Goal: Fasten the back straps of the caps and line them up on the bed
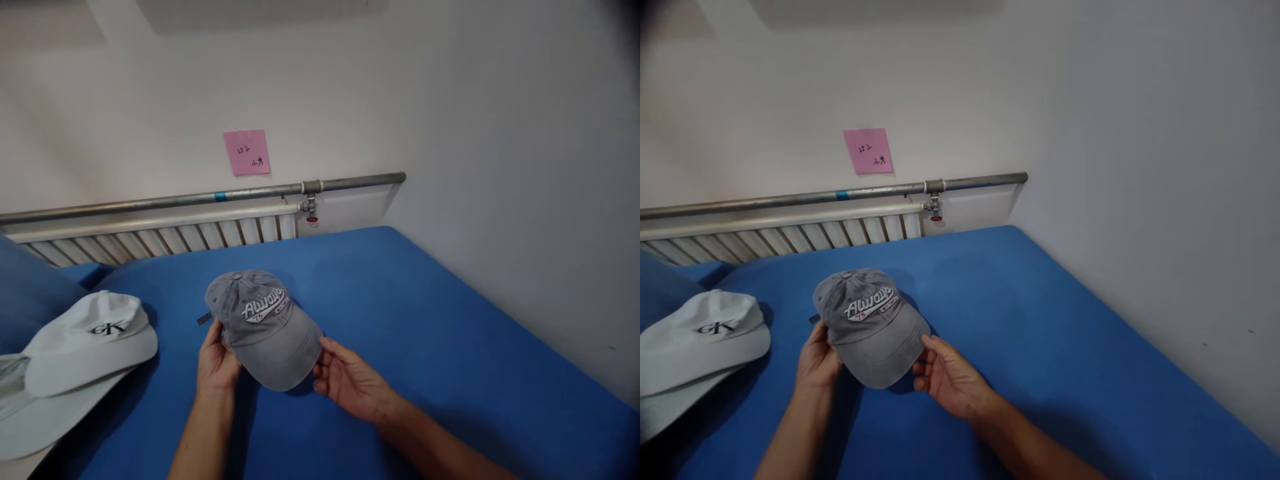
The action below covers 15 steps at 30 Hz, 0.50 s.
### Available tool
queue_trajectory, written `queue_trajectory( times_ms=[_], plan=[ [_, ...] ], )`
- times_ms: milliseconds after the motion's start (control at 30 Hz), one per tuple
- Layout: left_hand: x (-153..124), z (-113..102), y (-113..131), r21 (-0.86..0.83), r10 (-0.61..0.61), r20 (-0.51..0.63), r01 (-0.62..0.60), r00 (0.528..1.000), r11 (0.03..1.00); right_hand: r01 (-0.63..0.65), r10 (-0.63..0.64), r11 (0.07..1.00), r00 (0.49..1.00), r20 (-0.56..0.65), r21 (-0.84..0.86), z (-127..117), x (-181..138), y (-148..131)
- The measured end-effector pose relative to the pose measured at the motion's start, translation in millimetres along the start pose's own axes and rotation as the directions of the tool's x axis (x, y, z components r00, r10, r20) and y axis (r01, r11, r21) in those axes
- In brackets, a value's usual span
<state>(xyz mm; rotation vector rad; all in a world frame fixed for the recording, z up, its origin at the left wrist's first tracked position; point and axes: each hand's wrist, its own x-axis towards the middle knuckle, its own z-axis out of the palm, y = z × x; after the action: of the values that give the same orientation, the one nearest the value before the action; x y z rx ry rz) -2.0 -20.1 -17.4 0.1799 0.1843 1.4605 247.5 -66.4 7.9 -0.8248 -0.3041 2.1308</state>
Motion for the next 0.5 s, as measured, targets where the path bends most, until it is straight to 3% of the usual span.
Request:
queue_trajectory(
  times_ms=[300,500],
  plan=[
    [-3,16,-12,0.039,0.026,-0.250,-0.017,0.968,0.999,0.115,-0.115,0.993,0.992,-0.047,-0.008,0,-7,-12],
    [-8,36,-28,0.049,0.106,-0.284,-0.097,0.953,0.994,0.156,-0.156,0.988,0.984,-0.083,-0.001,4,-12,-19]
  ],
)
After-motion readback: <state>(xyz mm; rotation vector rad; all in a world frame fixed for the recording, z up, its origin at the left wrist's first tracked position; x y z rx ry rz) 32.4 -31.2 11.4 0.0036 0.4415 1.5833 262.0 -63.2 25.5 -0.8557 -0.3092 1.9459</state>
